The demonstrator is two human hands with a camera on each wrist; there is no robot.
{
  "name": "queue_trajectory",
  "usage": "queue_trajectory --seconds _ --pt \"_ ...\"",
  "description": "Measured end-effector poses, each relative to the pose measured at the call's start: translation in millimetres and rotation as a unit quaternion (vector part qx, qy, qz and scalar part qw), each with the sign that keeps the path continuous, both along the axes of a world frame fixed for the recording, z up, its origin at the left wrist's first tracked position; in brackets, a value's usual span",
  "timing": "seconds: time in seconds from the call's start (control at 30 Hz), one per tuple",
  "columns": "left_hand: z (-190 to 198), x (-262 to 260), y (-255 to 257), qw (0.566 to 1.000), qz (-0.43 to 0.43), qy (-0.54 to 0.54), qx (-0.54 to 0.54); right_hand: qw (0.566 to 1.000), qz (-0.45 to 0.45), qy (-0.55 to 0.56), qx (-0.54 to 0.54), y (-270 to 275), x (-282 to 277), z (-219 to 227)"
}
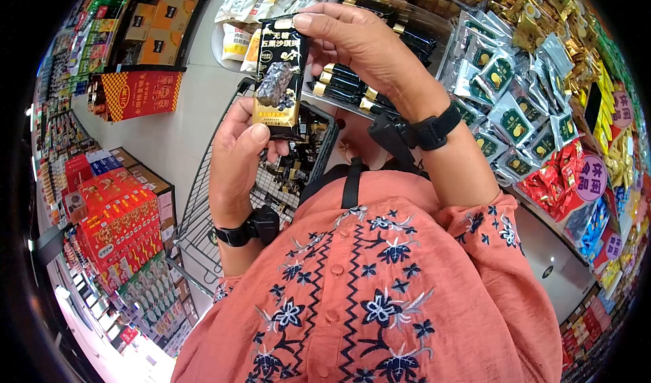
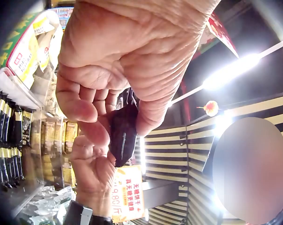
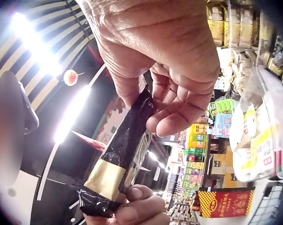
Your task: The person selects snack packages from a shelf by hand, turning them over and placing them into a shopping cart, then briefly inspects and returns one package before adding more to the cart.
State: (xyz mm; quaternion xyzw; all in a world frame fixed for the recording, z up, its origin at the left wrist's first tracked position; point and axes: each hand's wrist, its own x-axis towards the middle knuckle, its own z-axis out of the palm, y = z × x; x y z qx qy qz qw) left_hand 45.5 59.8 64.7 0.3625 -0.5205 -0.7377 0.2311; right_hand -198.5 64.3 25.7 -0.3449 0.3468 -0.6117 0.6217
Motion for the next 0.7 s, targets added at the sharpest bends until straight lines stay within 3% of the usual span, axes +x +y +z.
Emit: queue_trajectory --seconds 0.7 --pt "-12.6 -1.0 -4.4 1.0 -0.012 -0.016 -0.002 0.999 0.003 -0.002 0.045 -2.5 -3.4 -7.3"
